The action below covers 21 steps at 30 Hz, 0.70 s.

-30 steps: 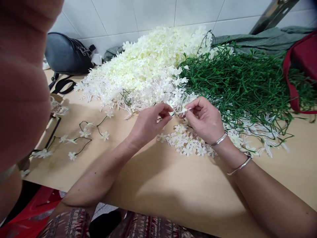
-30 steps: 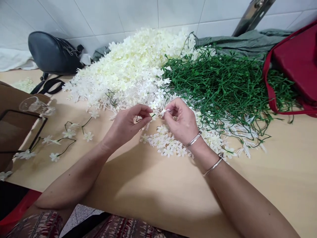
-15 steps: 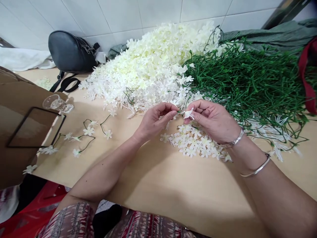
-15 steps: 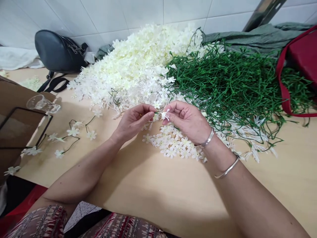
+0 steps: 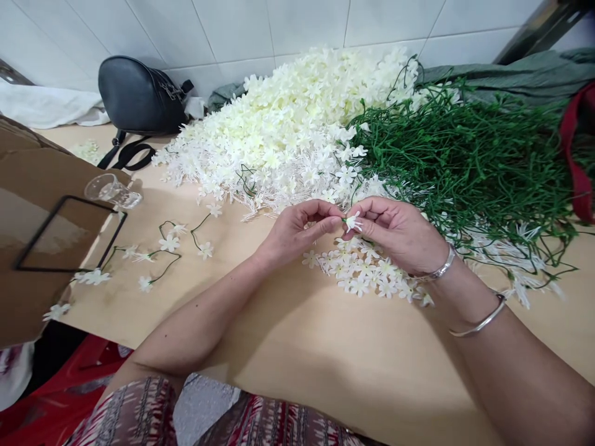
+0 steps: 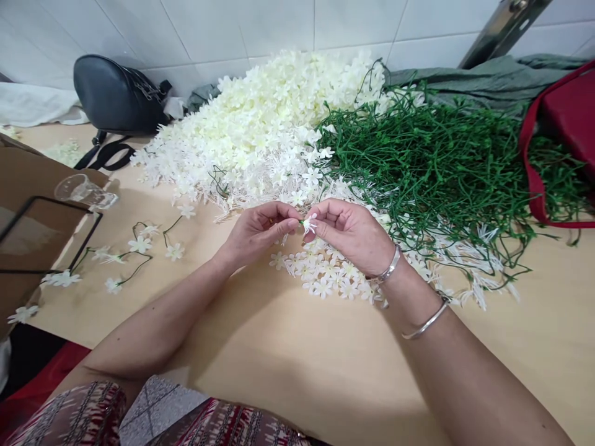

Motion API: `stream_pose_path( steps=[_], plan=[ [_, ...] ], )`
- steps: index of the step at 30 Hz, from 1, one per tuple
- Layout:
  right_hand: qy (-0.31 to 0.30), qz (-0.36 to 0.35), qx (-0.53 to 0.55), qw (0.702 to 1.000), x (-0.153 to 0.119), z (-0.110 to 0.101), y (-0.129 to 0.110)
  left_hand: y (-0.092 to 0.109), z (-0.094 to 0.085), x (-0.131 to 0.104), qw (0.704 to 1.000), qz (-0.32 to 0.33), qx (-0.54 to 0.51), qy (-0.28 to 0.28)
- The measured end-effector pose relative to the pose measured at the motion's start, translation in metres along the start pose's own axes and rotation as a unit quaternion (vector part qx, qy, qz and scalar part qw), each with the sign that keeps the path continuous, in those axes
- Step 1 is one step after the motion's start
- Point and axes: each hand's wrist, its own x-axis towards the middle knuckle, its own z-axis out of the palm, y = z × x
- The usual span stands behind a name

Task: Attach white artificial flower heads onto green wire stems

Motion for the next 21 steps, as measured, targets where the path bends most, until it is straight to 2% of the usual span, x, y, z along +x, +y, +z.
stream_pose_path(
  steps=[10, 17, 21],
  plan=[
    [0.019, -0.003, -0.008, 1.000, 0.000, 0.006, 0.013, -0.007, 0.009, 0.000, 0.993, -0.015, -0.120, -0.009],
    [0.057, -0.012, -0.007, 0.998, 0.001, 0.011, 0.020, -0.020, 0.014, 0.000, 0.996, -0.008, -0.083, 0.034],
    [0.051, -0.008, -0.010, 0.999, 0.002, 0.007, 0.018, -0.015, 0.012, 0.000, 0.999, 0.012, -0.034, 0.029]
  ],
)
